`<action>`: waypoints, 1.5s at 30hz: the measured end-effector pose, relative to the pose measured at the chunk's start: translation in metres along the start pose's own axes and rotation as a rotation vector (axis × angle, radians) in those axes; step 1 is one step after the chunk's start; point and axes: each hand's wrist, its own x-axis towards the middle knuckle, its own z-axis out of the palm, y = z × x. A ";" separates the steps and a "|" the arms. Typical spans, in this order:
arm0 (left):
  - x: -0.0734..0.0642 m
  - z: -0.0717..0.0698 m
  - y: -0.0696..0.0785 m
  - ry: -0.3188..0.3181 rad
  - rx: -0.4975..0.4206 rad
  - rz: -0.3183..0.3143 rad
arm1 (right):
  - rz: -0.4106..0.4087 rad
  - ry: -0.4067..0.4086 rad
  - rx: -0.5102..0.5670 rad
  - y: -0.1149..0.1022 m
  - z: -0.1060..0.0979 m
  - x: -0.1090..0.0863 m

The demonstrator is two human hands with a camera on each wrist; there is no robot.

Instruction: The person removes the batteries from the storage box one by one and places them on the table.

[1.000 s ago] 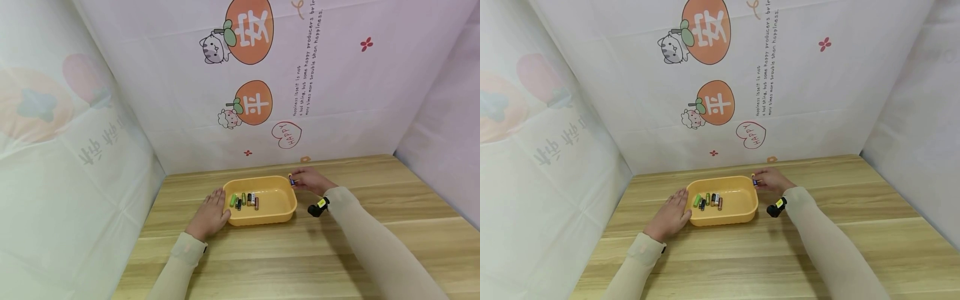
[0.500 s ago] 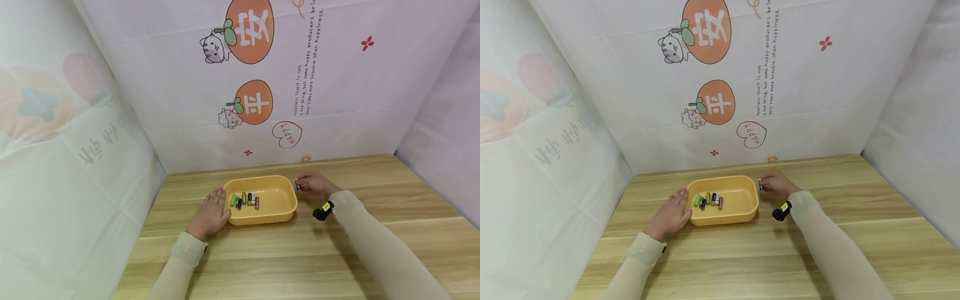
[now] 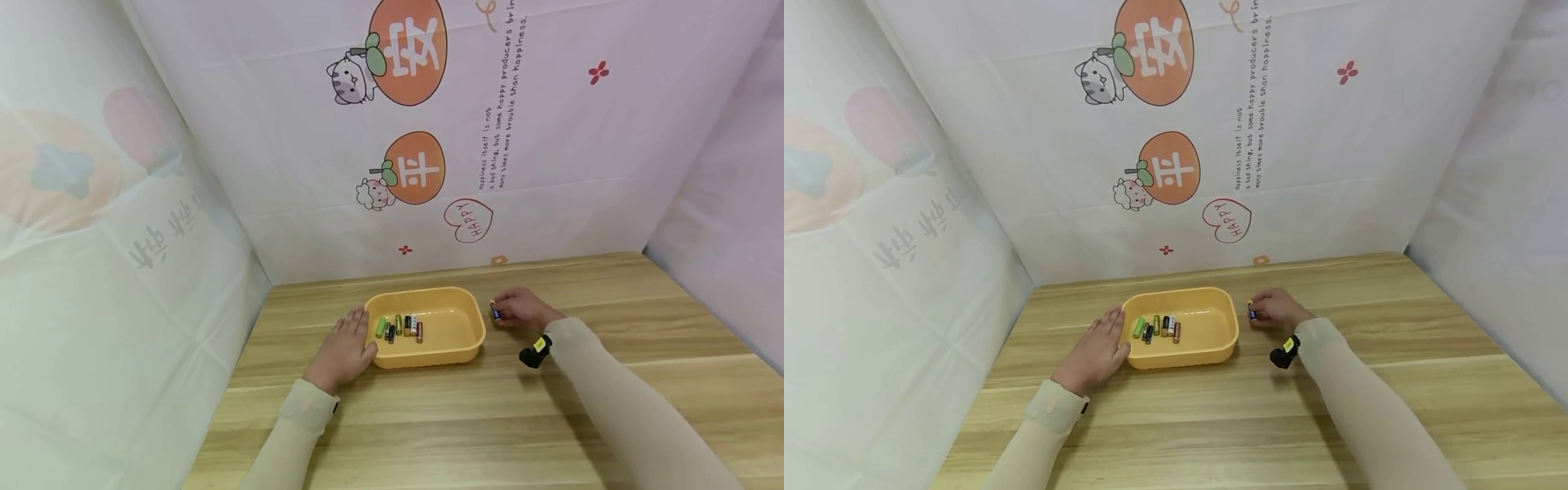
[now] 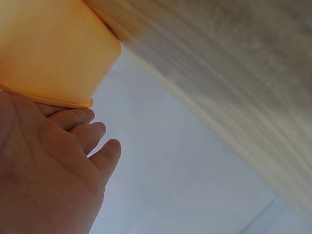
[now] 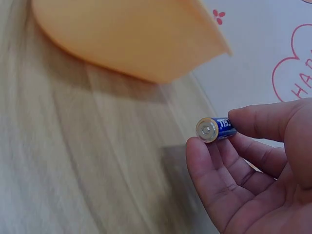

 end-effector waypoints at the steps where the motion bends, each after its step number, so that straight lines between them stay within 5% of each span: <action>1: 0.000 0.000 0.000 0.000 -0.003 0.001 | 0.005 0.001 0.011 0.002 -0.001 0.000; 23: -0.001 0.002 -0.002 -0.004 -0.033 -0.004 | 0.049 0.060 0.026 0.008 -0.010 -0.007; 45: 0.000 0.004 -0.004 0.000 -0.045 0.009 | 0.052 0.170 -0.247 0.005 -0.012 -0.008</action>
